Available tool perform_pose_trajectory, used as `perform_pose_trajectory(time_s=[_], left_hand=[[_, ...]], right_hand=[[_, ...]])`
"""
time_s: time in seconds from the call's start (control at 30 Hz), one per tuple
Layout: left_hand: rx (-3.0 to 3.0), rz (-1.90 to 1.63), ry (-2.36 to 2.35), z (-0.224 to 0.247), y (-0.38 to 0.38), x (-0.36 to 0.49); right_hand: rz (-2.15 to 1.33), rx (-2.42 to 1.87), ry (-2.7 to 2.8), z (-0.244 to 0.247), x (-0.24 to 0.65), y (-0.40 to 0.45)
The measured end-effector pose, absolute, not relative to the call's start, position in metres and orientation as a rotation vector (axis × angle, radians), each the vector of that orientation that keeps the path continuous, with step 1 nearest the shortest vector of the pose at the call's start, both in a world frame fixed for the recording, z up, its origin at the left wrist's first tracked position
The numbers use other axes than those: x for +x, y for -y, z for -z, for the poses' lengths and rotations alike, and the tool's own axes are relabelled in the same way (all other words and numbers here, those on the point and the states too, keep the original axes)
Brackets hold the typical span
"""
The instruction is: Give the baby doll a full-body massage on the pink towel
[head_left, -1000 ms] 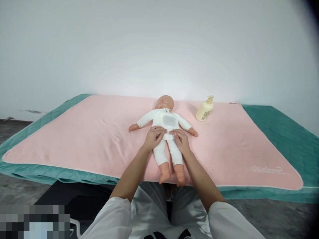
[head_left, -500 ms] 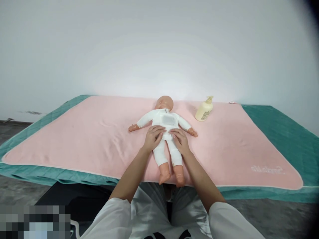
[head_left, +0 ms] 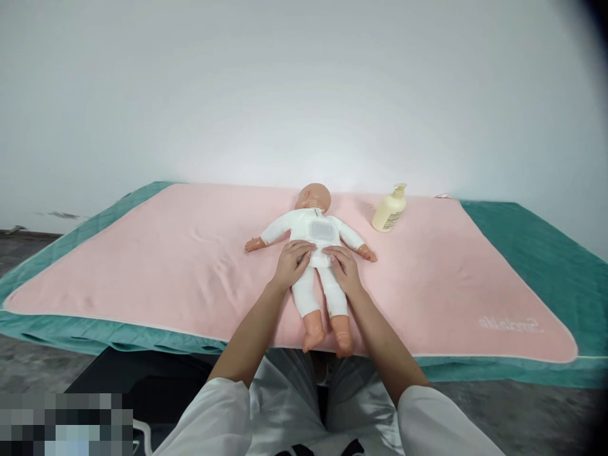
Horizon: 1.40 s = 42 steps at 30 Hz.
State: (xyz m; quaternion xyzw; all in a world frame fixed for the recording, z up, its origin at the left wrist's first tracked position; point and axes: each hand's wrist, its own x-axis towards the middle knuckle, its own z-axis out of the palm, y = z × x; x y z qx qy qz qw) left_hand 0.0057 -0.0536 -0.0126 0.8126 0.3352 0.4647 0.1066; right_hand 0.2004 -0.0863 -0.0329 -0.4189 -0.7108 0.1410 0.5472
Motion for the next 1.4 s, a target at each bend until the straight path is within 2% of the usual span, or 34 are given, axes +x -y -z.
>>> perform_pose_trajectory(time_s=[0.8, 1.17, 1.4], left_hand=[[2.399, -1.419, -1.065, 0.016, 0.050, 0.003], [2.363, -1.320, -1.089, 0.014, 0.047, 0.005], [2.407, -1.050, -1.179, -0.019, 0.020, 0.009]], right_hand=[[-0.282, -0.971, 1.742, 0.032, 0.199, 0.077], [-0.307, -1.019, 1.708, 0.027, 0.198, 0.069], [-0.397, -1.009, 1.794, 0.013, 0.204, 0.040]])
